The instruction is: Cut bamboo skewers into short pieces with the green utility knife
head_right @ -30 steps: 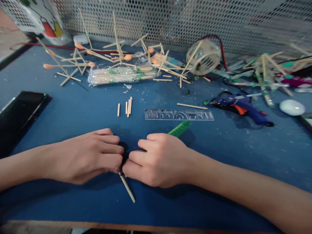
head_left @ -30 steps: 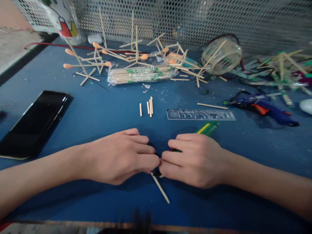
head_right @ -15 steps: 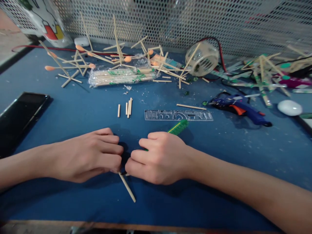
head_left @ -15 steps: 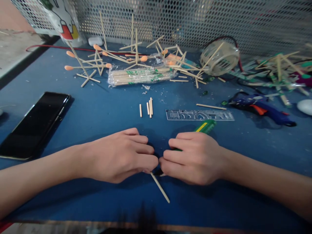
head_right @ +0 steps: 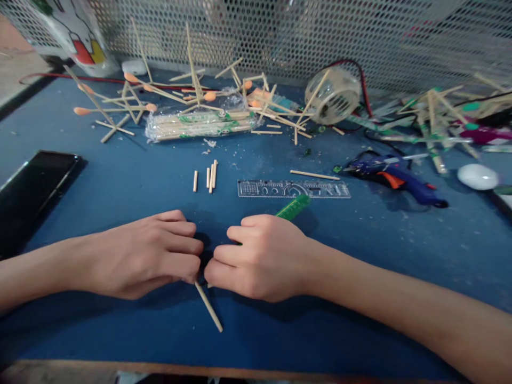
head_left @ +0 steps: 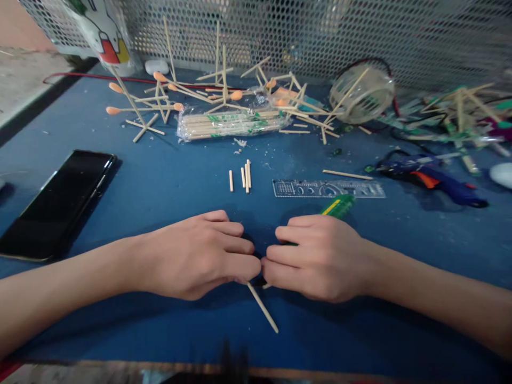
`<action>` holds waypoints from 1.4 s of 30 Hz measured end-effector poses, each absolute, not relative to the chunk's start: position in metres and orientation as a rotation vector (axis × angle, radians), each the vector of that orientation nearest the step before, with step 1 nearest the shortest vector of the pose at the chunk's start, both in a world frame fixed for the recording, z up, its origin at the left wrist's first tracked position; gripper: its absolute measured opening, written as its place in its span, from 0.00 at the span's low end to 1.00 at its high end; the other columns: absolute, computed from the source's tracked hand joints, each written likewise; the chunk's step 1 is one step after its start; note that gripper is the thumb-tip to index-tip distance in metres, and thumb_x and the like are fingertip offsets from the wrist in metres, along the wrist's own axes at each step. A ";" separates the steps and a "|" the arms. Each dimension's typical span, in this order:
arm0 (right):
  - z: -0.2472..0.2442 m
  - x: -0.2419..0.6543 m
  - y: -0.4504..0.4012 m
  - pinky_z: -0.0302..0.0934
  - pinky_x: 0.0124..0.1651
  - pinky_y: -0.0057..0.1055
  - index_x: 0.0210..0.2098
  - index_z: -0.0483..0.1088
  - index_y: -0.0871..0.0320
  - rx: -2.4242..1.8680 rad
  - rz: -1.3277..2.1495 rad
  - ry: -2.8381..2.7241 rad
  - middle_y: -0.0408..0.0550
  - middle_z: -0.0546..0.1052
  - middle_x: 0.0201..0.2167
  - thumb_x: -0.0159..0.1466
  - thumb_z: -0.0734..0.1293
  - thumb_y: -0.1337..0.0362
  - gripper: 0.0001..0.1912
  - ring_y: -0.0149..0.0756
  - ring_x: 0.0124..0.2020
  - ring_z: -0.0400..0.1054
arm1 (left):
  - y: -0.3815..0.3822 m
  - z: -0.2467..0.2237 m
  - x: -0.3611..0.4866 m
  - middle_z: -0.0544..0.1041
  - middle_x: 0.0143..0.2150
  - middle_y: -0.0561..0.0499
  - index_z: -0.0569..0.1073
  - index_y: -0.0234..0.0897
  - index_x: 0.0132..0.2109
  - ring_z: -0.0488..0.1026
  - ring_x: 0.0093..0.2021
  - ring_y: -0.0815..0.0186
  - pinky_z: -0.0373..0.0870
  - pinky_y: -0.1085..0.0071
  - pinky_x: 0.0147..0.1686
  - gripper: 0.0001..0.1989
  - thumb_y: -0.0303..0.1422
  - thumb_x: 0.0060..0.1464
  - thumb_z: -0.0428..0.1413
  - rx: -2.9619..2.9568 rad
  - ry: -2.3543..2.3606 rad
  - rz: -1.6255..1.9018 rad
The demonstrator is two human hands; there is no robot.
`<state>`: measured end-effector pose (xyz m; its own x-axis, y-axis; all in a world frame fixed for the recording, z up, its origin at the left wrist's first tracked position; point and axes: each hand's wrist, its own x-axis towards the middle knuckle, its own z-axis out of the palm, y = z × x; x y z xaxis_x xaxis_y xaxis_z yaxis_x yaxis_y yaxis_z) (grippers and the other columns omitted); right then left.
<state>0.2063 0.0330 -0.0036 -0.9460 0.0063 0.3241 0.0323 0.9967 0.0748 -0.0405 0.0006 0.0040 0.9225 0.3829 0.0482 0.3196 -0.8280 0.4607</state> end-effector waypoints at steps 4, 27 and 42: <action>-0.005 0.205 0.029 0.46 0.27 0.36 0.31 0.69 0.52 -0.064 -0.127 -2.798 0.36 0.66 0.21 0.71 0.62 0.65 0.10 0.35 0.23 0.54 | 0.001 0.004 -0.041 0.74 0.35 0.53 0.66 0.40 0.38 0.66 0.37 0.61 0.54 0.64 0.40 0.11 0.30 0.72 0.44 2.629 0.508 0.192; -0.003 0.207 0.029 0.45 0.26 0.35 0.30 0.71 0.53 -0.063 -0.164 -2.782 0.37 0.66 0.20 0.70 0.62 0.66 0.12 0.34 0.22 0.54 | 0.000 0.008 -0.044 0.72 0.34 0.51 0.70 0.40 0.39 0.67 0.36 0.61 0.55 0.64 0.39 0.11 0.30 0.71 0.46 2.601 0.509 0.194; -0.002 0.205 0.026 0.46 0.26 0.36 0.29 0.70 0.52 -0.092 -0.147 -2.785 0.36 0.66 0.20 0.70 0.62 0.65 0.12 0.34 0.21 0.54 | 0.002 0.006 -0.042 0.72 0.35 0.52 0.67 0.40 0.39 0.66 0.36 0.62 0.54 0.64 0.40 0.12 0.31 0.72 0.44 2.594 0.519 0.180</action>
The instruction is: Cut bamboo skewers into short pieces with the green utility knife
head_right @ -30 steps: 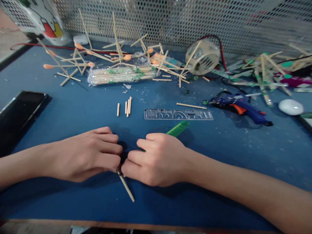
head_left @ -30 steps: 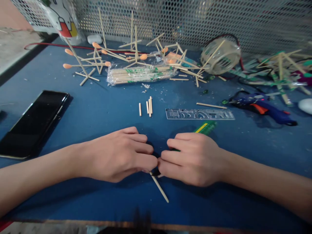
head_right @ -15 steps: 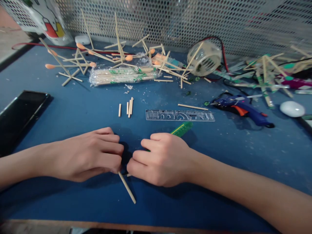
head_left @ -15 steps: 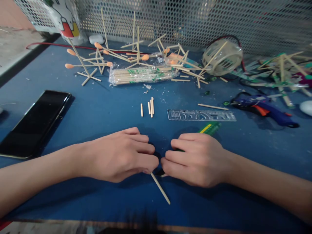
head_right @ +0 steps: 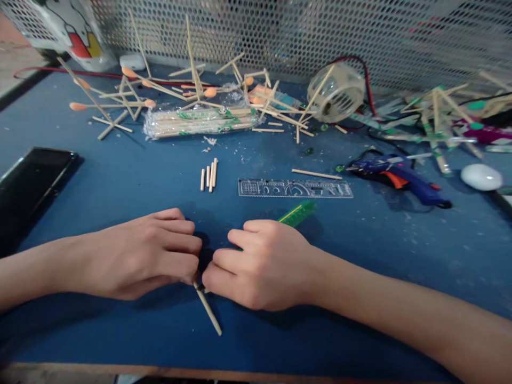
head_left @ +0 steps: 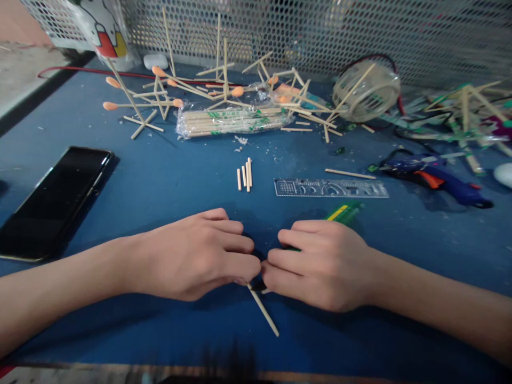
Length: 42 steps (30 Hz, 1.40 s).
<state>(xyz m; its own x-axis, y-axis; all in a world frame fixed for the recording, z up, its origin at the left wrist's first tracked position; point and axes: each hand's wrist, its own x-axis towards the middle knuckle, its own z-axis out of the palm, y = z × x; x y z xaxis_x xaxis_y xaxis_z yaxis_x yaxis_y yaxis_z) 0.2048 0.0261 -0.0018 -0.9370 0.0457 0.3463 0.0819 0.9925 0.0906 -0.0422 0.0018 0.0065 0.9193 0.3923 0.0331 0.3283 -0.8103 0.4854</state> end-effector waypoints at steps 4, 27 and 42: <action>-0.004 0.207 0.028 0.45 0.26 0.35 0.29 0.69 0.53 -0.082 -0.155 -2.765 0.36 0.65 0.19 0.70 0.61 0.63 0.13 0.34 0.22 0.54 | 0.001 0.008 -0.043 0.71 0.35 0.52 0.68 0.40 0.40 0.65 0.37 0.61 0.53 0.63 0.40 0.13 0.31 0.73 0.42 2.610 0.509 0.134; -0.004 0.206 0.029 0.44 0.27 0.35 0.29 0.68 0.52 -0.067 -0.157 -2.789 0.36 0.65 0.20 0.69 0.61 0.62 0.11 0.35 0.22 0.54 | 0.001 0.007 -0.043 0.72 0.35 0.52 0.69 0.41 0.41 0.66 0.38 0.62 0.54 0.63 0.41 0.11 0.31 0.72 0.44 2.583 0.519 0.161; -0.004 0.208 0.029 0.45 0.26 0.35 0.29 0.67 0.52 -0.089 -0.109 -2.806 0.37 0.65 0.21 0.71 0.60 0.60 0.13 0.36 0.23 0.54 | -0.001 0.008 -0.042 0.72 0.37 0.52 0.67 0.40 0.42 0.66 0.38 0.62 0.54 0.62 0.42 0.10 0.30 0.72 0.43 2.560 0.542 0.152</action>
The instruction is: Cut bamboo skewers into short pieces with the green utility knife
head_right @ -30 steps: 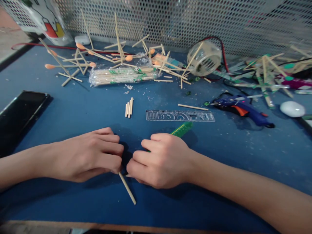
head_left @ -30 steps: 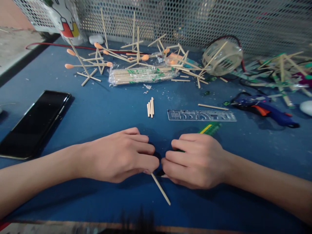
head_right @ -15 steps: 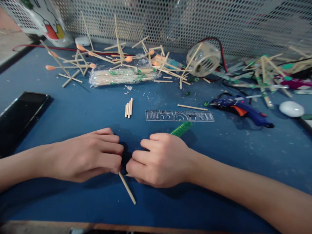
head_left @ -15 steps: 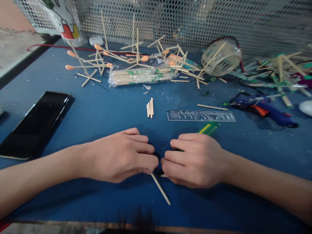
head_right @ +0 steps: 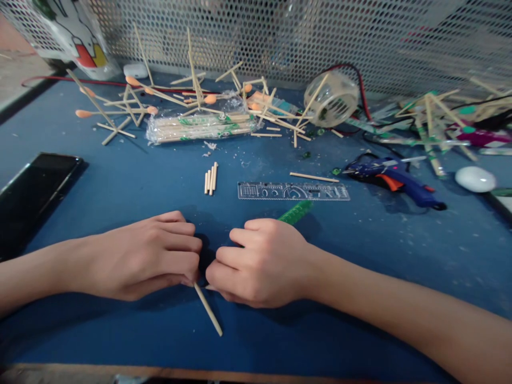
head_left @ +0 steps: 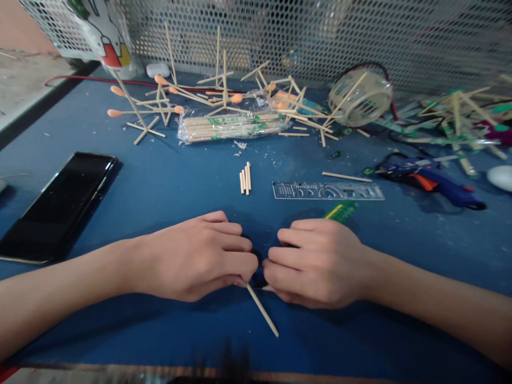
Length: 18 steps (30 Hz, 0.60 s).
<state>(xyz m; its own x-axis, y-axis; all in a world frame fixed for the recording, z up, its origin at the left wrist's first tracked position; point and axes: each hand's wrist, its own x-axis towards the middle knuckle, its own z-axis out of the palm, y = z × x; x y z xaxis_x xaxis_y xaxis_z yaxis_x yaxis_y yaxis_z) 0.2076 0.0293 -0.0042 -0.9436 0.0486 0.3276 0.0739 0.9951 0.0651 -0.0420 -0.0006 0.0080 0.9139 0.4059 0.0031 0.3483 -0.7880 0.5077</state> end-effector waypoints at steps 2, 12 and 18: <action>-0.004 0.208 0.030 0.45 0.26 0.35 0.30 0.67 0.52 -0.088 -0.106 -2.812 0.37 0.65 0.21 0.71 0.60 0.60 0.13 0.36 0.23 0.54 | -0.001 0.008 -0.042 0.72 0.37 0.52 0.67 0.40 0.41 0.66 0.38 0.62 0.54 0.63 0.42 0.10 0.30 0.72 0.44 2.563 0.546 0.160; -0.006 0.207 0.029 0.48 0.25 0.36 0.29 0.67 0.53 -0.105 -0.111 -2.810 0.38 0.65 0.21 0.71 0.60 0.59 0.15 0.36 0.23 0.55 | -0.002 0.005 -0.043 0.72 0.36 0.55 0.68 0.41 0.41 0.67 0.37 0.63 0.55 0.65 0.41 0.09 0.30 0.72 0.46 2.566 0.562 0.199; -0.006 0.212 0.031 0.50 0.22 0.36 0.31 0.73 0.56 -0.023 -0.085 -2.761 0.38 0.65 0.20 0.69 0.63 0.57 0.14 0.33 0.22 0.57 | -0.002 0.006 -0.043 0.72 0.36 0.55 0.67 0.41 0.40 0.66 0.38 0.64 0.55 0.65 0.41 0.09 0.30 0.72 0.47 2.560 0.571 0.201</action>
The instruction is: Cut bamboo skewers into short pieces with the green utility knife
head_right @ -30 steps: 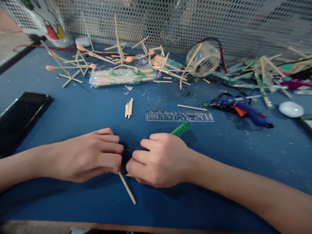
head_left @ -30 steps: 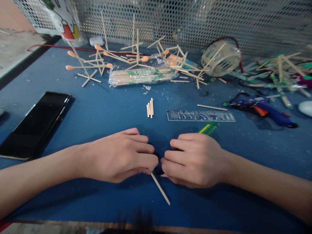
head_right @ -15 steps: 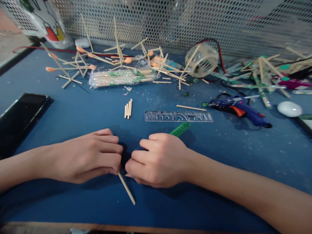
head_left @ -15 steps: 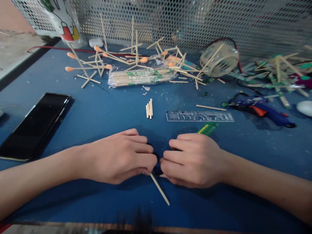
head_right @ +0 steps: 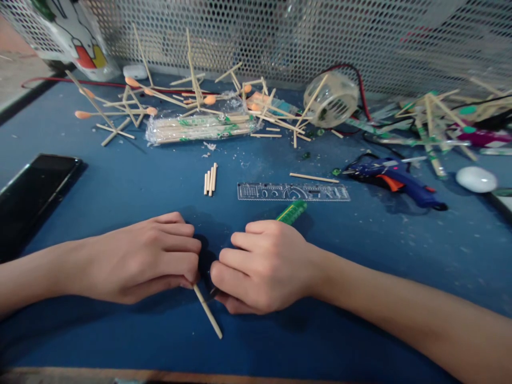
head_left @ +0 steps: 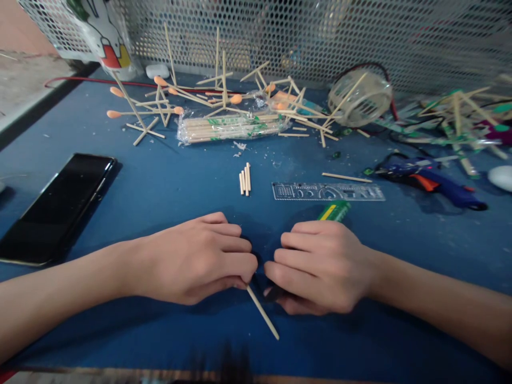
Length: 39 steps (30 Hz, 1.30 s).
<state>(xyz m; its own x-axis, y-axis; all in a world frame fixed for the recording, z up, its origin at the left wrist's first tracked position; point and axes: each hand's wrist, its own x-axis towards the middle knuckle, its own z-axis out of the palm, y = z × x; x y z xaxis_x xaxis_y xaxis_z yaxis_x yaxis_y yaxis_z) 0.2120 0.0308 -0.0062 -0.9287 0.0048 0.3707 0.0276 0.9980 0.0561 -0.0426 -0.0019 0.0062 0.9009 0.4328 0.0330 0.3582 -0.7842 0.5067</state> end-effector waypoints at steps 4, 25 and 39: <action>-0.010 0.220 0.026 0.57 0.25 0.36 0.39 0.76 0.62 -0.010 -0.093 -2.625 0.40 0.72 0.23 0.65 0.67 0.66 0.07 0.31 0.24 0.64 | -0.001 0.007 -0.042 0.73 0.36 0.55 0.67 0.41 0.40 0.66 0.38 0.64 0.55 0.65 0.41 0.09 0.30 0.72 0.47 2.564 0.577 0.196; -0.010 0.219 0.025 0.56 0.22 0.35 0.34 0.78 0.56 0.077 -0.202 -2.585 0.40 0.72 0.23 0.62 0.70 0.64 0.04 0.30 0.22 0.62 | -0.003 0.007 -0.043 0.74 0.37 0.54 0.69 0.40 0.42 0.67 0.38 0.64 0.56 0.65 0.42 0.09 0.30 0.72 0.47 2.575 0.571 0.202; -0.010 0.220 0.011 0.52 0.20 0.36 0.17 0.55 0.54 0.010 0.053 -2.612 0.39 0.77 0.32 0.57 0.61 0.73 0.15 0.30 0.19 0.55 | -0.002 0.007 -0.042 0.74 0.37 0.54 0.70 0.40 0.41 0.68 0.38 0.64 0.57 0.65 0.42 0.09 0.31 0.72 0.48 2.593 0.574 0.209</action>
<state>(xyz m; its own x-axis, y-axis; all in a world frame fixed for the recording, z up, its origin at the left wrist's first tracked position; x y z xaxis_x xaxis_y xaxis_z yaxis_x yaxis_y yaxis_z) 0.2199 0.0105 -0.0101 -0.8634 0.0032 0.5046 -0.0171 0.9992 -0.0356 -0.0424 -0.0019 0.0071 0.9006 0.4323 0.0454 0.3601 -0.8004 0.4792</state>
